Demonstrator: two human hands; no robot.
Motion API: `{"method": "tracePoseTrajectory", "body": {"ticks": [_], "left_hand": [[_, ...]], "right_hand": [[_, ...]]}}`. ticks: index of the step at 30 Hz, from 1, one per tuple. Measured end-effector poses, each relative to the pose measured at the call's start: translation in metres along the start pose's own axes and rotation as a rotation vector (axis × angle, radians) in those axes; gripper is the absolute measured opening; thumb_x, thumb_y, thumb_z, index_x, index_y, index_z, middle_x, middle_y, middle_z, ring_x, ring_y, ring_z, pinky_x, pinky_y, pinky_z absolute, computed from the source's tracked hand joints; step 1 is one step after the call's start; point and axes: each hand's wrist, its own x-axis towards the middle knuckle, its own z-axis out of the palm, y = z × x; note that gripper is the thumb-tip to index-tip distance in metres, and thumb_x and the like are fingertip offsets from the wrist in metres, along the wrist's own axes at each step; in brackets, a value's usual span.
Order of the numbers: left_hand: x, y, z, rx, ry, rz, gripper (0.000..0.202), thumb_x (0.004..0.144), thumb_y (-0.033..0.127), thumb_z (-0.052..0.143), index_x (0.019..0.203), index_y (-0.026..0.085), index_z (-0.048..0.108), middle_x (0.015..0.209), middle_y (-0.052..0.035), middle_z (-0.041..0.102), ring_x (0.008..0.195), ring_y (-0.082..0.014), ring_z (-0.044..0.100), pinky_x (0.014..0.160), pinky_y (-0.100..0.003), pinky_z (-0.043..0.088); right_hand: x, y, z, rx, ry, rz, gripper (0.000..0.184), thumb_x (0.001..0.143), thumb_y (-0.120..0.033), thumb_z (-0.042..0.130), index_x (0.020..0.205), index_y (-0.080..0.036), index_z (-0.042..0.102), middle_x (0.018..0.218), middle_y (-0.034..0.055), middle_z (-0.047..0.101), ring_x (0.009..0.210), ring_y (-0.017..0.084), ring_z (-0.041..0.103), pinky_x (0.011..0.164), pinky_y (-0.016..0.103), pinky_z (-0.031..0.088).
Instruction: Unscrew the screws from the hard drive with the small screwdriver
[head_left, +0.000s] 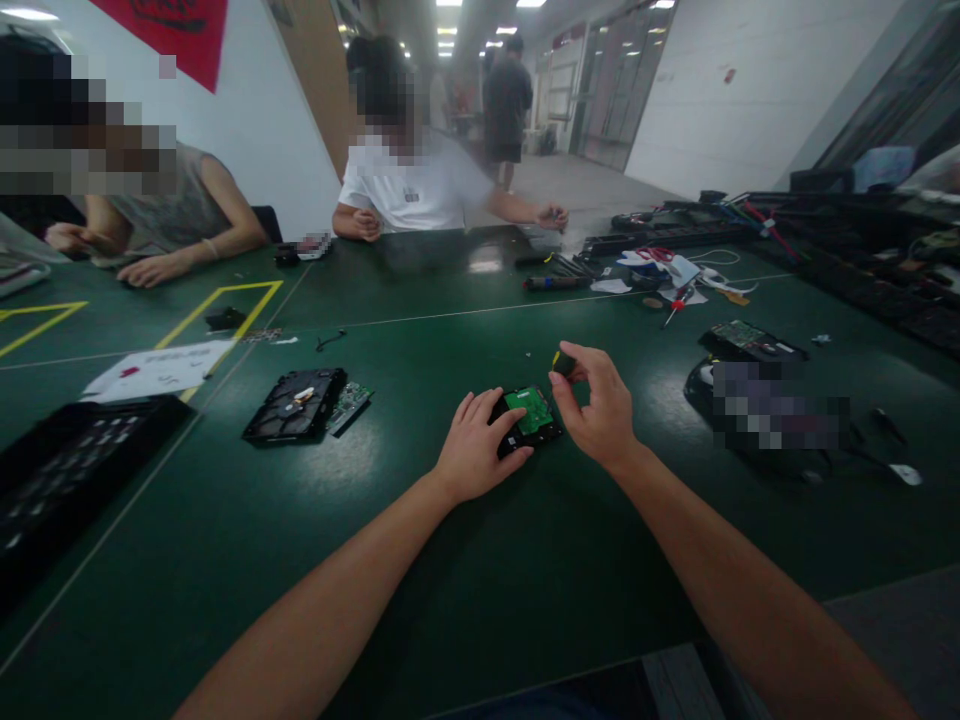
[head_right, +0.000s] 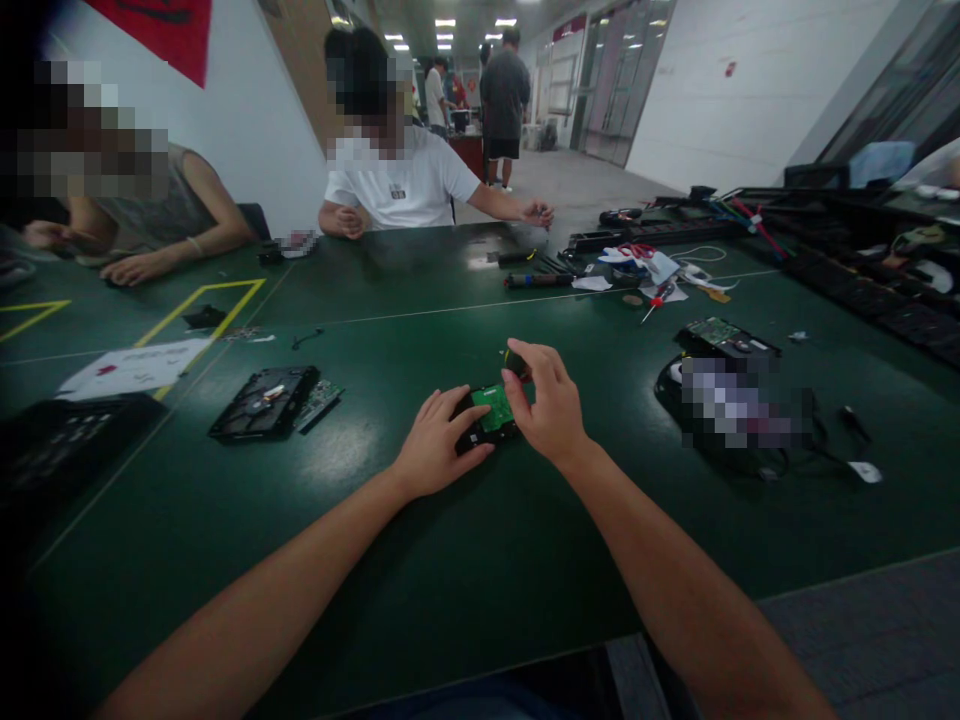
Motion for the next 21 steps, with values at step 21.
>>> {"method": "tracePoseTrajectory", "body": {"ticks": [21], "left_hand": [[0.0026,0.0024,-0.0007,-0.048,0.026,-0.044,0.061,0.092,0.054,0.073,0.142,0.023,0.055,0.161,-0.0173,0.047,0.15,-0.0388,0.044,0.126,-0.064,0.033]], "right_hand": [[-0.0032,0.005,0.0022,-0.041,0.043,0.006,0.051,0.102,-0.031,0.066,0.15,-0.031,0.049,0.126,0.01,0.066,0.093,0.024,0.071,0.084,0.046,0.066]]}}
